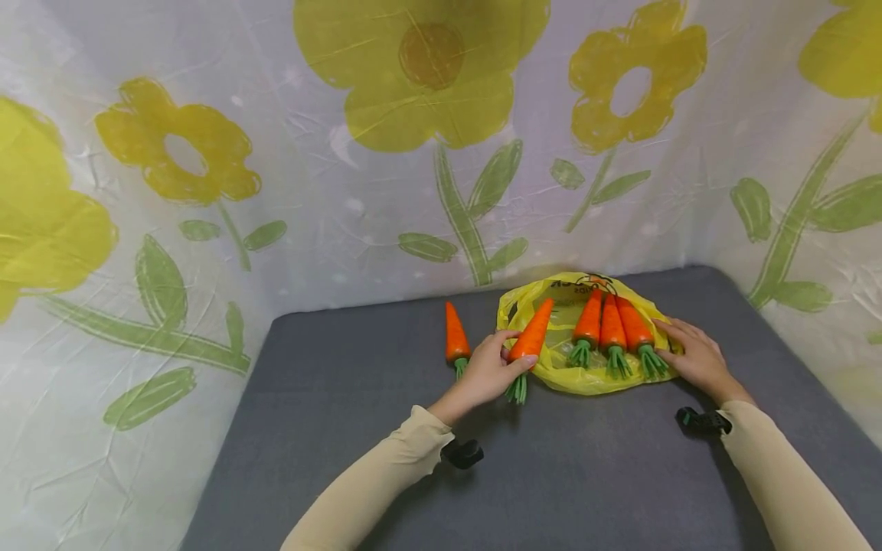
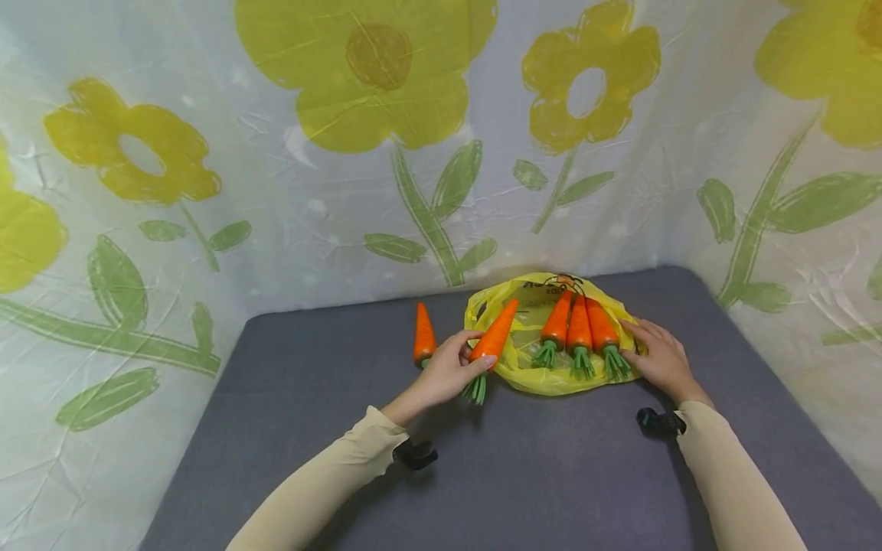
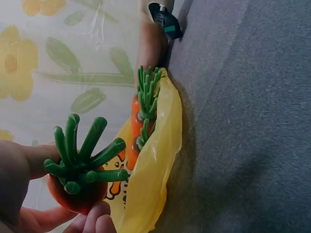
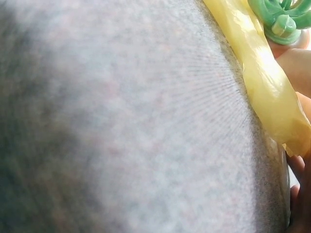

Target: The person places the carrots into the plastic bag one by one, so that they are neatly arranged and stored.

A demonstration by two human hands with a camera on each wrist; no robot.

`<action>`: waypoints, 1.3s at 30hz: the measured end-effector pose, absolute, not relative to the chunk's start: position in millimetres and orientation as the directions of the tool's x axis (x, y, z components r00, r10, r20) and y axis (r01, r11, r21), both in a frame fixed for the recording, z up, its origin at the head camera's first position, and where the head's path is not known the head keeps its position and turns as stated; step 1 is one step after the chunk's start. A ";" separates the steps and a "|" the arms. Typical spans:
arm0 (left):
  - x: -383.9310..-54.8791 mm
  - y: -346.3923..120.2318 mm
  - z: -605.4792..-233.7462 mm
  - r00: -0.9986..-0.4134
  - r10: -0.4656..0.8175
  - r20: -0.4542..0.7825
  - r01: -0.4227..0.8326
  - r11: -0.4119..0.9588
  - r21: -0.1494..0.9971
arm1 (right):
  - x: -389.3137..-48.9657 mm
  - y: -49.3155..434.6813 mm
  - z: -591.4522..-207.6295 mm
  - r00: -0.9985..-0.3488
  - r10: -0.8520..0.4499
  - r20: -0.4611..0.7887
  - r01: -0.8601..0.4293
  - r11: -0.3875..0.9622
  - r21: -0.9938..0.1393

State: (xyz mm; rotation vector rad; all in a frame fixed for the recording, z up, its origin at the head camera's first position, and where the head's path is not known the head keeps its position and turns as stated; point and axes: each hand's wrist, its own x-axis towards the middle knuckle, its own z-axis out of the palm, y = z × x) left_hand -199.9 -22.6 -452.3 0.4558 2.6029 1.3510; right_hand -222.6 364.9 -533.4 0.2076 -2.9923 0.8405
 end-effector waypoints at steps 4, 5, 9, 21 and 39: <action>-205.7 -16.1 -452.2 -0.938 0.347 -0.021 0.186 0.552 0.813 | -222.9 364.5 -532.9 -0.991 -0.121 0.052 -0.130 0.846 -0.517; -207.6 -14.5 -452.2 -0.937 0.349 -0.025 0.184 0.553 0.813 | -223.1 364.4 -532.7 -0.991 -0.120 0.051 -0.129 0.846 -0.517; -215.9 -7.6 -453.2 -0.931 0.362 -0.045 0.181 0.566 0.804 | -223.6 363.8 -531.3 -0.992 -0.114 0.054 -0.125 0.847 -0.517; -233.0 6.5 -460.0 -0.929 0.355 -0.103 0.151 0.618 0.771 | -225.2 362.5 -530.3 -0.992 -0.114 0.055 -0.126 0.857 -0.500; -246.7 26.7 -456.8 -0.938 0.321 -0.131 0.132 0.679 0.722 | -222.3 363.9 -532.4 -0.993 -0.104 0.061 -0.121 0.850 -0.513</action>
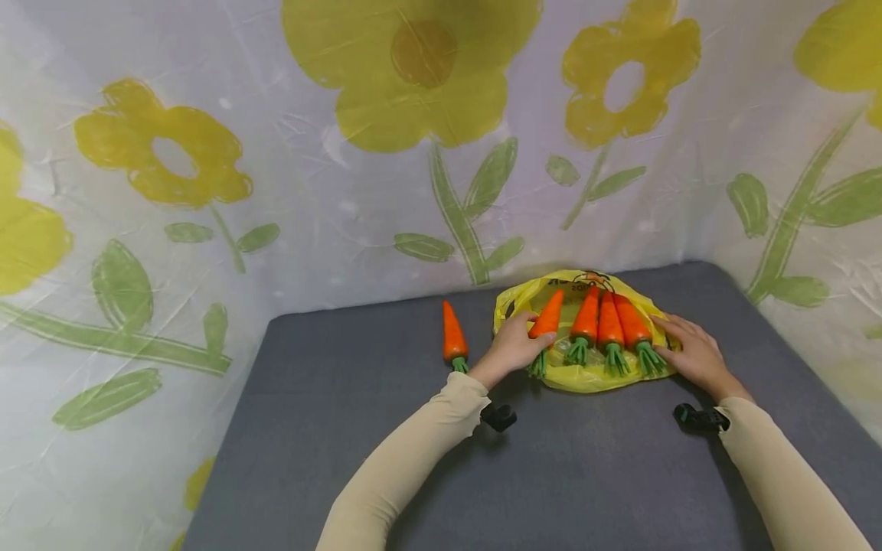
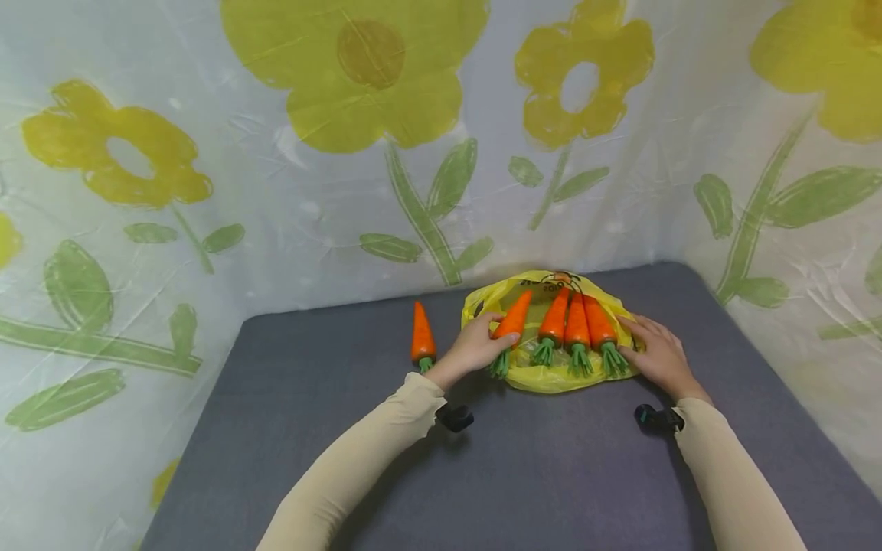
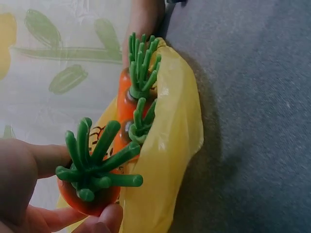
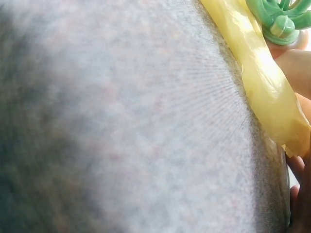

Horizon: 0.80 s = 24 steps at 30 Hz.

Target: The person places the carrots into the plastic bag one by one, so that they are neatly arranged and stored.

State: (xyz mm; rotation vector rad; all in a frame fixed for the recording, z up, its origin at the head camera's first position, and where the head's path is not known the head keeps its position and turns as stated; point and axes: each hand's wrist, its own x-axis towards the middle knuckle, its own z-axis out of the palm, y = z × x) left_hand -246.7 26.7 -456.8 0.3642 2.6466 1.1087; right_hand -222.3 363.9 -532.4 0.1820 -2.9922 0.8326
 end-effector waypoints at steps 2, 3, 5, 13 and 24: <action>-247.8 29.5 -456.6 -0.934 0.328 -0.140 0.128 0.675 0.727 | -221.7 364.1 -533.0 -0.993 -0.105 0.062 -0.122 0.850 -0.513; -248.3 30.9 -456.9 -0.934 0.327 -0.147 0.122 0.675 0.728 | -221.4 364.2 -533.2 -0.993 -0.106 0.059 -0.121 0.847 -0.517; -249.9 33.9 -458.0 -0.934 0.319 -0.161 0.106 0.678 0.727 | -221.1 364.1 -533.6 -0.993 -0.107 0.058 -0.121 0.845 -0.520; -254.6 47.0 -456.5 -0.936 0.295 -0.192 0.065 0.682 0.729 | -221.4 365.2 -534.0 -0.992 -0.095 0.079 -0.122 0.849 -0.514; -265.2 59.4 -466.2 -0.935 0.243 -0.257 -0.014 0.700 0.714 | -219.3 363.8 -530.3 -0.992 -0.105 0.067 -0.125 0.845 -0.520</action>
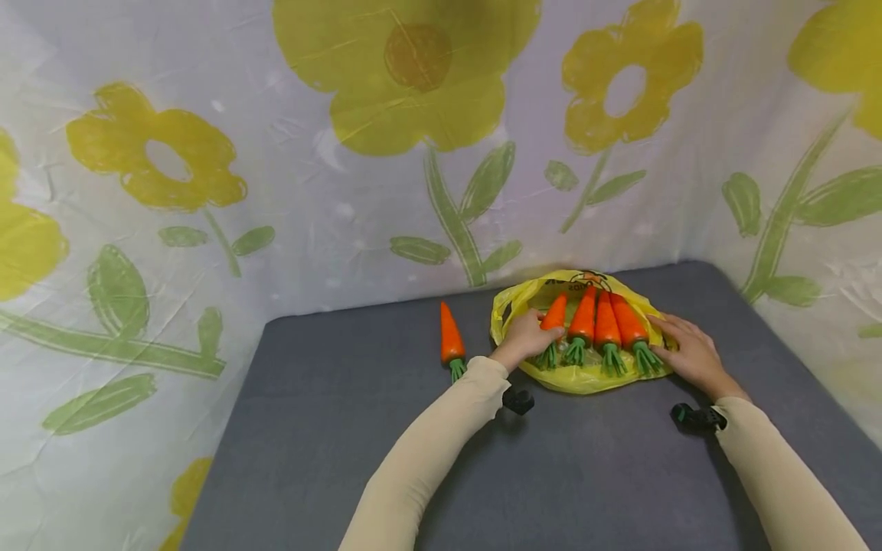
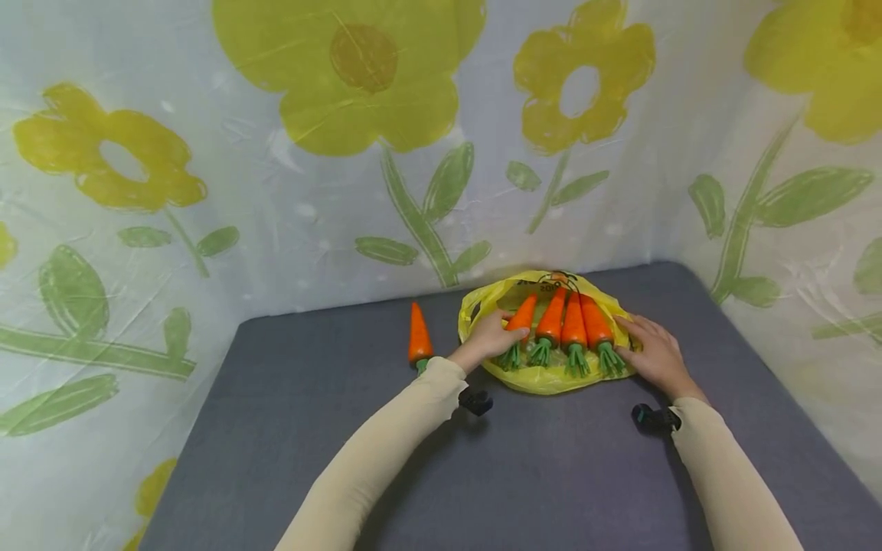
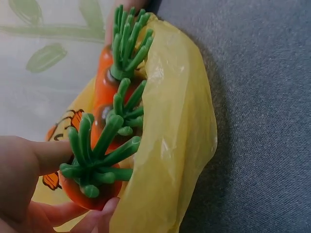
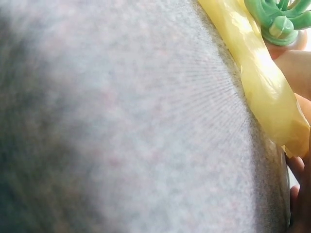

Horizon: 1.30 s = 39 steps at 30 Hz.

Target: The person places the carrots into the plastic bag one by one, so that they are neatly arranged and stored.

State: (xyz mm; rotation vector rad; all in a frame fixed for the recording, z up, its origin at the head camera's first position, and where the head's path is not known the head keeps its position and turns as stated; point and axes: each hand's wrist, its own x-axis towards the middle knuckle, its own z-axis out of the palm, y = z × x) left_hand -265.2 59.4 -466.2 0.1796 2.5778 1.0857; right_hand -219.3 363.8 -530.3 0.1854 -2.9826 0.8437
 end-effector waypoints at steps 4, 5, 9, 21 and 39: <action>-267.2 60.7 -468.9 -0.937 0.235 -0.258 -0.014 0.715 0.699 | -218.2 363.5 -532.8 -0.992 -0.104 0.069 -0.125 0.845 -0.520; -267.1 60.9 -469.3 -0.937 0.233 -0.259 -0.013 0.719 0.695 | -217.8 363.5 -533.4 -0.992 -0.104 0.071 -0.126 0.844 -0.521; -266.2 63.4 -471.1 -0.938 0.235 -0.254 0.003 0.739 0.674 | -216.4 363.0 -535.2 -0.992 -0.100 0.075 -0.124 0.844 -0.522; -267.4 70.9 -481.3 -0.937 0.229 -0.262 -0.012 0.733 0.680 | -214.5 360.7 -537.9 -0.994 -0.082 0.072 -0.107 0.846 -0.522; -265.5 71.7 -479.4 -0.944 0.207 -0.258 -0.025 0.734 0.679 | -212.9 360.3 -538.2 -0.992 -0.085 0.088 -0.119 0.848 -0.516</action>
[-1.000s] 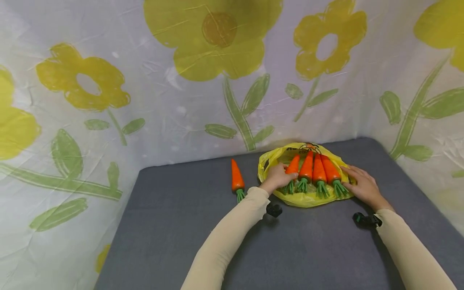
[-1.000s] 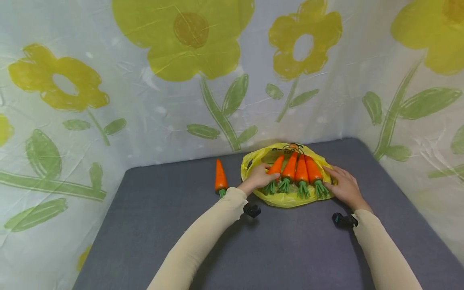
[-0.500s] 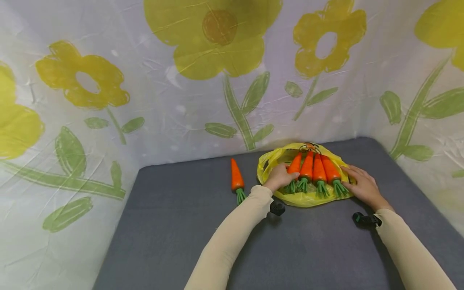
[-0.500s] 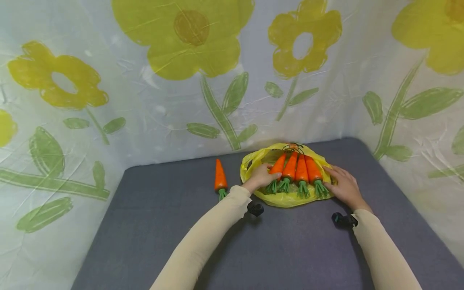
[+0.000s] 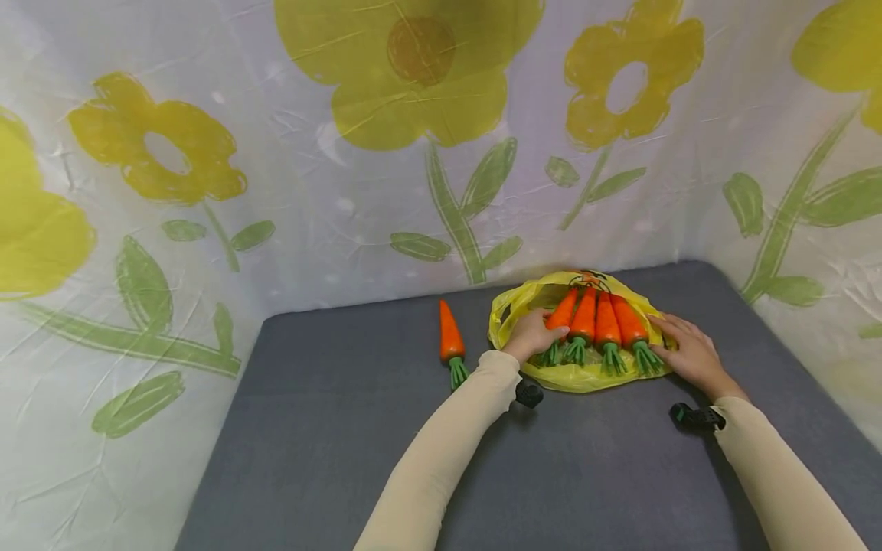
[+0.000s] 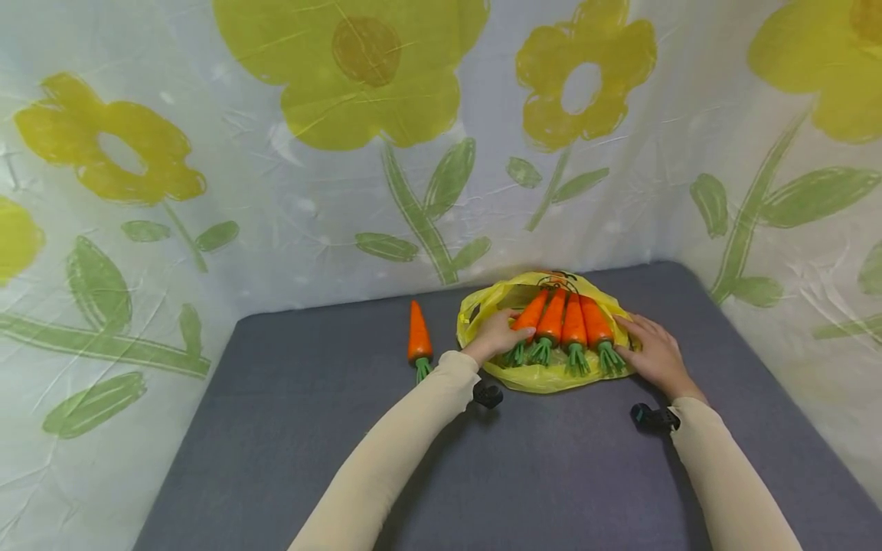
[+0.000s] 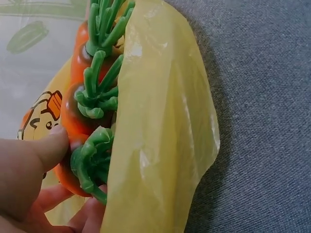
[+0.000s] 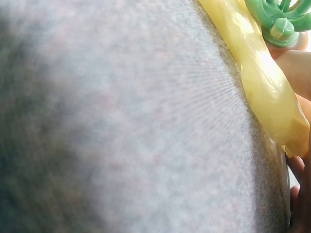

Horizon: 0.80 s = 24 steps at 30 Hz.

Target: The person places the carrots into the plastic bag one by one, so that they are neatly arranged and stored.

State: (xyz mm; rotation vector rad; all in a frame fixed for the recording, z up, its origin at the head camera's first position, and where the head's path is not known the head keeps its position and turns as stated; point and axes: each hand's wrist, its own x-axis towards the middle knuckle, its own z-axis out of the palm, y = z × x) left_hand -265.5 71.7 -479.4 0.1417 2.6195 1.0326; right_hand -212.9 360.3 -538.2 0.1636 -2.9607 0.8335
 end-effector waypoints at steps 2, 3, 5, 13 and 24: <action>-266.6 71.9 -479.6 -0.944 0.212 -0.252 -0.017 0.733 0.680 | -213.1 360.4 -537.7 -0.993 -0.083 0.090 -0.117 0.849 -0.516; -267.0 71.9 -479.7 -0.944 0.215 -0.248 -0.011 0.734 0.680 | -213.1 360.4 -537.4 -0.992 -0.081 0.092 -0.117 0.848 -0.516; -267.5 72.0 -480.1 -0.945 0.218 -0.244 -0.006 0.735 0.678 | -212.7 360.3 -536.7 -0.992 -0.080 0.094 -0.117 0.849 -0.516; -266.1 72.0 -480.8 -0.952 0.202 -0.230 -0.004 0.742 0.670 | -211.6 357.5 -535.7 -0.993 -0.081 0.090 -0.116 0.848 -0.516; -264.2 72.5 -483.2 -0.952 0.218 -0.214 0.019 0.741 0.672 | -210.7 358.6 -538.5 -0.992 -0.083 0.098 -0.122 0.853 -0.508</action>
